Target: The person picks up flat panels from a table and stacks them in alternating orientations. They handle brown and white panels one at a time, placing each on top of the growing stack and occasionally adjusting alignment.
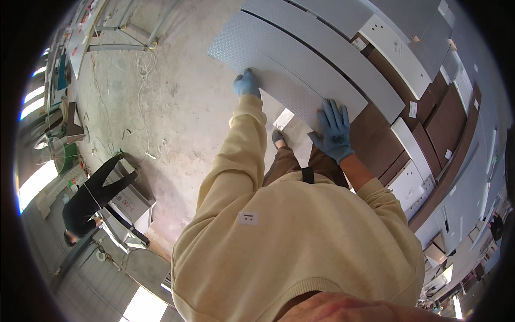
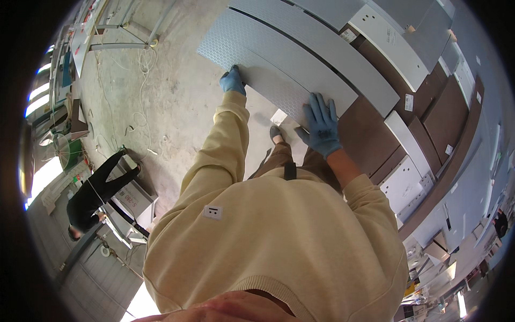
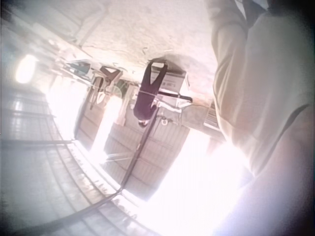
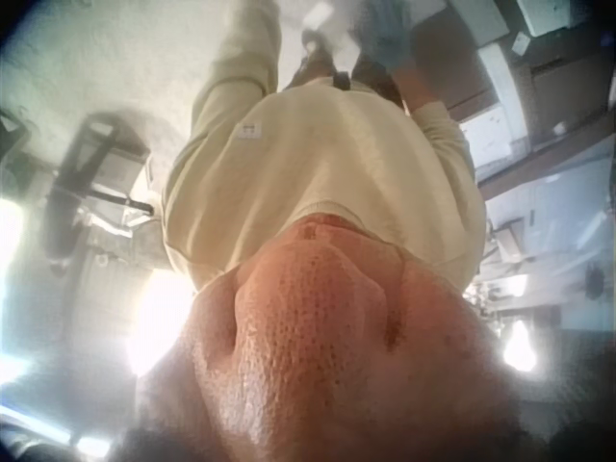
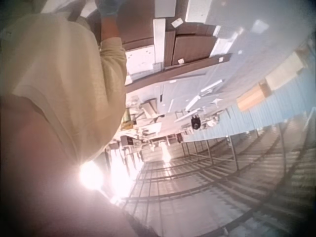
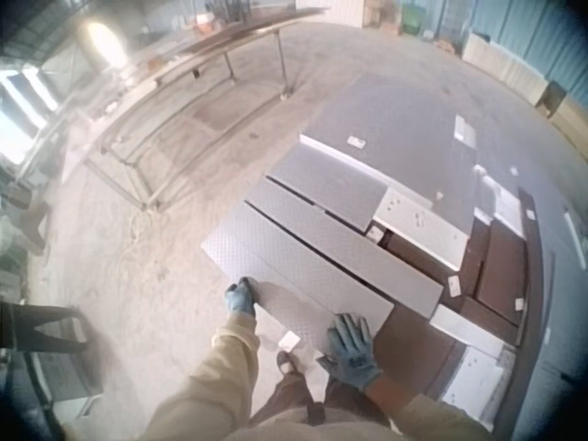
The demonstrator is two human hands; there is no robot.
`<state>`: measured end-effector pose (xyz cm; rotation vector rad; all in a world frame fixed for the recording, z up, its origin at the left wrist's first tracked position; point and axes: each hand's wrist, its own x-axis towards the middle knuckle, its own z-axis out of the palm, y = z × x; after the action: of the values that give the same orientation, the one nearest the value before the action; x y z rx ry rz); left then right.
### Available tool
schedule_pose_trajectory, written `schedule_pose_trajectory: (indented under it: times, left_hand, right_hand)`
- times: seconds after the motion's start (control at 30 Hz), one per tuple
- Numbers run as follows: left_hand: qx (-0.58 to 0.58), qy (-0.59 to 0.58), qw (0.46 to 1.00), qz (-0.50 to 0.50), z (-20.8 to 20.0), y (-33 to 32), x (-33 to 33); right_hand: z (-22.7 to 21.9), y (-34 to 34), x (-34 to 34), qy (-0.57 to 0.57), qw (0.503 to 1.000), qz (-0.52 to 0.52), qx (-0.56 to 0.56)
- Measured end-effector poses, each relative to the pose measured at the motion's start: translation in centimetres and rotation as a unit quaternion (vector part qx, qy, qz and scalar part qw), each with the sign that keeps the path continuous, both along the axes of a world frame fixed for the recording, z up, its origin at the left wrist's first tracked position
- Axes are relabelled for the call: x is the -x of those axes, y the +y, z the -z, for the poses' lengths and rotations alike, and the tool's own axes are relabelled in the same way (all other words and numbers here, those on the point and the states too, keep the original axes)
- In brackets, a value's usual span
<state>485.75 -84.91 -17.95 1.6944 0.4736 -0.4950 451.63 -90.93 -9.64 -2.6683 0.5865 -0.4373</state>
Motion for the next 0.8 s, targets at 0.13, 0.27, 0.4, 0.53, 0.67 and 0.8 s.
schedule_pose_trajectory:
  times: [0.13,0.27,0.4,0.53,0.67,0.8]
  left_hand:
    - [0.052,0.026,0.998,-0.020,-1.9,-0.1,0.8]
    - [0.060,-0.011,0.998,0.013,-1.7,0.0,0.6]
    - [0.066,-0.007,0.998,0.021,0.0,0.2,0.1]
    - [0.094,-0.020,0.995,0.038,1.6,0.5,0.3]
    - [0.097,-0.044,0.994,0.027,2.1,0.4,0.5]
    - [0.117,-0.055,0.991,0.020,1.8,0.4,0.7]
  right_hand:
    - [0.6,-4.0,-7.5,-0.070,0.997,-0.037,0.021]
    - [3.3,-9.2,-19.3,-0.093,0.991,-0.057,0.072]
    - [5.5,-10.4,-25.7,0.034,0.995,-0.046,0.086]
    - [6.7,-10.1,-26.1,0.038,0.988,-0.062,0.137]
    - [7.0,-10.1,-26.1,-0.016,0.987,-0.082,0.139]
    - [6.9,-10.1,-26.1,-0.018,0.986,-0.091,0.141]
